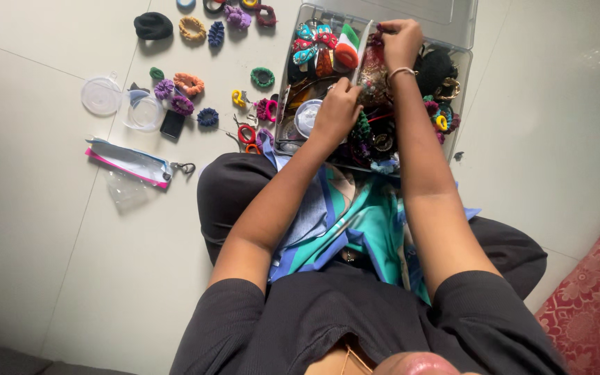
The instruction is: The person organizes hair accessories on the floor by hand, sorting scrunchies and headbands into different sections of a plastic storage box.
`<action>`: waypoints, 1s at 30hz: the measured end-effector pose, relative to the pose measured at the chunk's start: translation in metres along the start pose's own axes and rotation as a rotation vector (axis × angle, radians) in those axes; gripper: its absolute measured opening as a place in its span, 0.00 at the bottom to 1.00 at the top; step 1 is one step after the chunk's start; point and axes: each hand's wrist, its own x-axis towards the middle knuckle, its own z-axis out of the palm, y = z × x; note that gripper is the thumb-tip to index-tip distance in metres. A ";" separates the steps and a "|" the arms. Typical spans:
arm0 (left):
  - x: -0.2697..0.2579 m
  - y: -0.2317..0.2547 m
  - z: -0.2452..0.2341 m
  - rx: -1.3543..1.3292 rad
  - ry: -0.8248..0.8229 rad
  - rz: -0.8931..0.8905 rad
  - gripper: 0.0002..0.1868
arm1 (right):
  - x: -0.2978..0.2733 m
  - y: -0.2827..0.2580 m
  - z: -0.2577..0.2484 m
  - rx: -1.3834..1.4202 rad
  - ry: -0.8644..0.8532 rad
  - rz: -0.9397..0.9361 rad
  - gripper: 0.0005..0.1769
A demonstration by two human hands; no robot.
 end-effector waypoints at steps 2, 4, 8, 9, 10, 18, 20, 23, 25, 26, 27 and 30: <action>-0.001 -0.008 0.009 0.045 -0.037 -0.036 0.14 | 0.006 0.001 0.010 -0.073 0.000 -0.188 0.09; -0.001 -0.012 0.013 0.046 -0.040 -0.079 0.12 | 0.008 -0.002 0.014 -0.141 -0.044 -0.142 0.08; 0.002 -0.010 0.008 0.008 -0.046 -0.142 0.22 | -0.005 -0.014 0.024 -0.430 0.096 -0.163 0.19; 0.002 -0.008 0.006 0.010 -0.054 -0.151 0.22 | -0.009 -0.015 0.026 -0.481 0.085 -0.175 0.14; 0.001 -0.007 0.005 0.013 -0.062 -0.161 0.23 | -0.014 -0.015 0.027 -0.532 0.073 -0.187 0.09; 0.001 -0.008 0.007 0.027 -0.052 -0.133 0.19 | -0.023 -0.012 0.021 -0.845 -0.347 -0.308 0.13; 0.002 -0.008 0.007 0.020 -0.052 -0.133 0.19 | -0.011 -0.009 0.006 -0.618 -0.554 -0.261 0.16; 0.001 -0.007 0.008 0.014 -0.058 -0.135 0.19 | 0.002 -0.003 -0.014 -0.538 -0.714 -0.162 0.15; 0.002 -0.007 0.009 0.019 -0.073 -0.143 0.18 | -0.001 -0.002 -0.015 -0.645 -0.543 -0.258 0.14; 0.002 -0.007 0.010 0.015 -0.067 -0.134 0.18 | -0.003 -0.001 -0.014 -0.695 -0.456 -0.305 0.14; 0.002 -0.008 0.010 0.011 -0.062 -0.126 0.18 | -0.006 0.000 -0.011 -0.704 -0.365 -0.347 0.14; 0.002 -0.010 0.009 -0.003 -0.031 -0.112 0.20 | -0.015 0.004 0.005 -0.737 -0.183 -0.463 0.13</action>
